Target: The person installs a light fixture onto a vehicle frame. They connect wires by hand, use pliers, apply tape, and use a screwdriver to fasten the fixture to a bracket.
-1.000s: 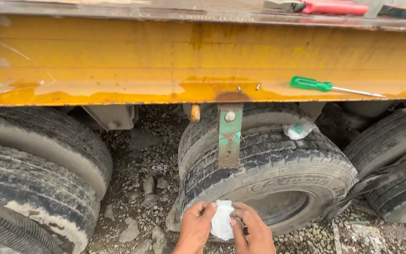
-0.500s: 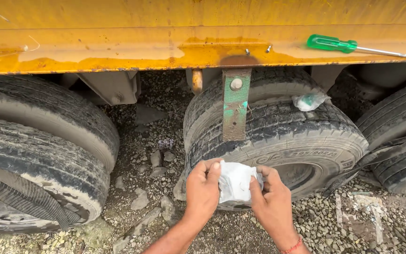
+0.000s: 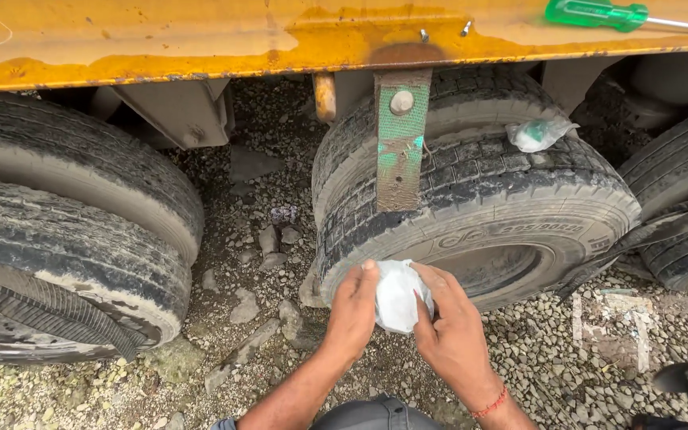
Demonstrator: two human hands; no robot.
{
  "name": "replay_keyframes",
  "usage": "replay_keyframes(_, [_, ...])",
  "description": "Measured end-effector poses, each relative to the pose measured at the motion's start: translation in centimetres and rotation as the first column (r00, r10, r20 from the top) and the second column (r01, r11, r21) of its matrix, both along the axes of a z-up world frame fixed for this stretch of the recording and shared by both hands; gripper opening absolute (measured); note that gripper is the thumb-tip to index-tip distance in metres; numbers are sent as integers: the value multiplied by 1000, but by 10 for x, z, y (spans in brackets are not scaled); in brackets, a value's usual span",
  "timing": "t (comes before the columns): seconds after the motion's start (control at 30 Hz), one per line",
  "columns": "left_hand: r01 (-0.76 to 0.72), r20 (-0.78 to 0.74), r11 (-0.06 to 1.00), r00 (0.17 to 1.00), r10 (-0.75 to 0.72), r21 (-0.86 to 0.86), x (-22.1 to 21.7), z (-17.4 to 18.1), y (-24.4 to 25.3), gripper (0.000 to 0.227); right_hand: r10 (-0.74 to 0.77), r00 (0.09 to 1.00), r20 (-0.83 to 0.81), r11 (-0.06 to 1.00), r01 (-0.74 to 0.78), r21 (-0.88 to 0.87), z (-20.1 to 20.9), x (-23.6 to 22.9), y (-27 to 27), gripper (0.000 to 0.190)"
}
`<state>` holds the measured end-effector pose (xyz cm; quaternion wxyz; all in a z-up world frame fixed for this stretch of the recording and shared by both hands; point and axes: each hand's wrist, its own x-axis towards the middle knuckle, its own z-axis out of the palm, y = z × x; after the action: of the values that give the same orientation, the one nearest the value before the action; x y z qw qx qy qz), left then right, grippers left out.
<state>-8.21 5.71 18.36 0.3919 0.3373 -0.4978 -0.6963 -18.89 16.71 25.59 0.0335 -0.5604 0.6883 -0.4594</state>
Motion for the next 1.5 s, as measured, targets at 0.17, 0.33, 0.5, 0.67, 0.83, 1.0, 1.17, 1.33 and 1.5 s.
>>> replay_keyframes(0.17, [106, 4, 994, 994, -106, 16, 3, -2, 7, 36, -5, 1000, -13, 986, 7, 168, 2, 0, -2, 58])
replay_keyframes(0.33, [23, -38, 992, 999, -19, 122, 3, -5, 5, 35, -48, 990, -136, 998, 41, -49, -3, 1, -3, 38])
replay_keyframes(0.5, [-68, 12, 998, 998, 68, 6, 2, 0, 5, 41, -135, 985, -108, 990, 130, -54, -16, -2, -6, 24])
replay_keyframes(0.67, [-159, 171, 804, 936, 308, -573, 13, 22, 20, 35, -169, 985, 48, 979, 173, -107, -29, -8, -7, 16])
replay_keyframes(0.83, [-166, 243, 792, 897, 368, -588, 15, 21, 10, 37, -162, 987, -12, 985, 161, -67, -37, -10, -7, 15])
replay_keyframes(1.0, [-136, 169, 815, 946, 275, -564, 15, 26, 3, 29, 105, 798, 593, 977, -193, 87, -56, -24, -9, 31])
replay_keyframes(1.17, [-209, 172, 802, 918, 358, -559, 23, 25, -5, 27, -278, 900, 337, 909, 133, 394, -77, -57, -8, 19])
replay_keyframes(1.33, [64, 692, 739, 414, 592, -670, 78, 25, -50, 52, -258, 633, 730, 962, 242, 129, -60, -94, 8, 22])
replay_keyframes(1.5, [286, 569, 822, 820, 56, -493, 63, 13, -44, 75, -205, 842, 498, 979, 182, 95, -40, -67, 6, 25])
